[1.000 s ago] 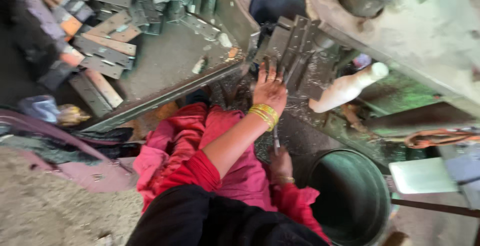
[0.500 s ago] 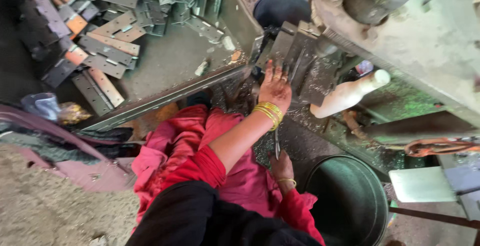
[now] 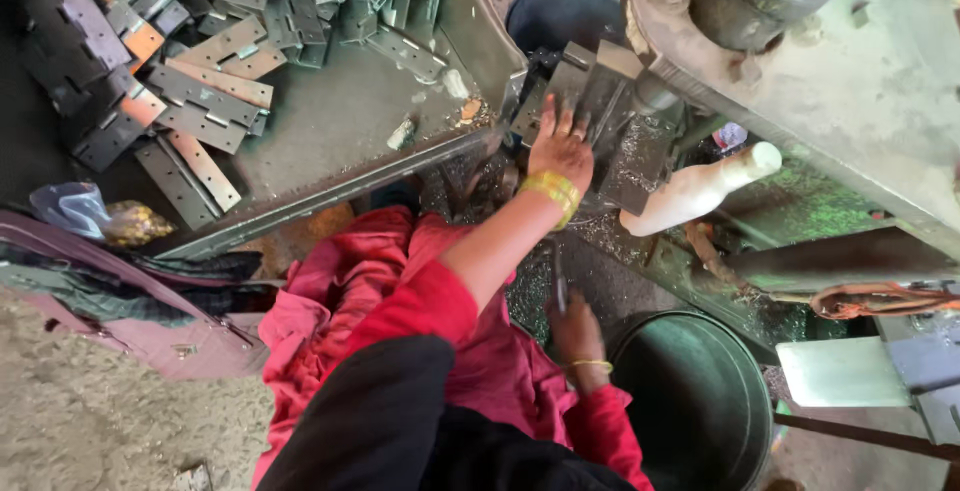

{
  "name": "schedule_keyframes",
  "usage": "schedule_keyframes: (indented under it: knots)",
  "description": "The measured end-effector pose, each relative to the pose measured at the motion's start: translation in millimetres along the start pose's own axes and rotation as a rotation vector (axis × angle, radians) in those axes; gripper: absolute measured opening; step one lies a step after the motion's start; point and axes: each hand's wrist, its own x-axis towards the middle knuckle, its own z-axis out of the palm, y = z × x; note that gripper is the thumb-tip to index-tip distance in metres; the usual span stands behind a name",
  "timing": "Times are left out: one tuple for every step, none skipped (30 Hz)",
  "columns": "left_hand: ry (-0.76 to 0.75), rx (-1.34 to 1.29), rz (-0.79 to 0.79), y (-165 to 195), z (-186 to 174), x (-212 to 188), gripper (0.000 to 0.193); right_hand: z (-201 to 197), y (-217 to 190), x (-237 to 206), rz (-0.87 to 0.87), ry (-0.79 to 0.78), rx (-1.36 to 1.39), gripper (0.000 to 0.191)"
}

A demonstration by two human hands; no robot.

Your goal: The person repeatedly picks small metal pieces from a bin, places them into a press machine, and operates the lever to process them. The person handles the metal pieces one at a time and returns them to the bin after processing.

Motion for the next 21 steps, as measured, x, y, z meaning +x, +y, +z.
schedule_keyframes:
  knots:
    - [0.023,0.020,-0.018,1,2,8,0.059,-4,2,1,-0.008,-0.010,0.014,0.033]
    - [0.055,0.068,-0.042,2,3,17,0.063,-8,5,2,0.037,-0.032,0.002,0.034]
    - [0.040,0.018,-0.049,2,4,22,0.061,-5,6,3,0.077,-0.051,-0.005,0.036]
    - [0.029,-0.029,-0.050,2,5,27,0.059,-1,9,2,0.119,-0.064,-0.008,0.037]
    - [0.025,-0.077,-0.048,2,5,31,0.057,9,9,1,0.102,-0.009,-0.013,0.038]
    - [-0.009,-0.074,-0.022,2,5,33,0.056,21,8,-2,0.083,0.042,-0.018,0.040]
    - [-0.043,-0.076,-0.003,0,3,34,0.054,30,8,-3,0.058,0.088,-0.028,0.042]
    - [-0.077,-0.084,0.005,-1,1,34,0.053,36,7,-5,0.026,0.083,-0.017,0.040]
    - [-0.049,-0.058,-0.012,-3,-3,34,0.055,38,4,-7,-0.001,0.070,0.018,0.039]
    - [-0.024,-0.036,-0.010,-6,-6,34,0.059,36,-1,-11,-0.011,0.065,0.050,0.037]
    - [0.017,-0.039,-0.007,-5,-10,34,0.064,27,-6,-13,0.062,0.030,-0.059,0.038]
    - [-0.010,-0.031,0.007,-6,-11,30,0.062,13,-15,-14,0.121,-0.015,-0.151,0.040]
    - [-0.042,-0.020,0.018,-5,-10,24,0.059,-6,-26,-17,0.181,-0.062,-0.240,0.041]
    - [-0.070,-0.009,0.043,-5,-8,17,0.057,-26,-38,-21,0.058,0.076,-0.193,0.041]
    - [0.078,-0.046,0.039,-2,-1,5,0.057,-45,-53,-25,-0.057,0.218,-0.146,0.043]
    - [0.223,-0.083,0.035,1,9,-12,0.057,-64,-69,-26,-0.197,0.340,-0.084,0.040]
    - [0.307,-0.084,0.074,0,20,-30,0.052,-79,-86,-27,-0.337,0.462,-0.019,0.038]
    - [0.389,-0.084,0.112,-2,32,-50,0.047,-91,-101,-29,-0.352,0.467,0.019,0.035]
    - [0.471,-0.083,0.148,-7,44,-71,0.042,-102,-114,-30,-0.369,0.470,0.059,0.033]
    - [0.551,-0.081,0.180,-15,52,-88,0.038,-109,-125,-32,-0.390,0.470,0.101,0.031]
    - [0.630,-0.081,0.209,-23,55,-99,0.035,-114,-133,-33,-0.366,0.461,0.103,0.029]
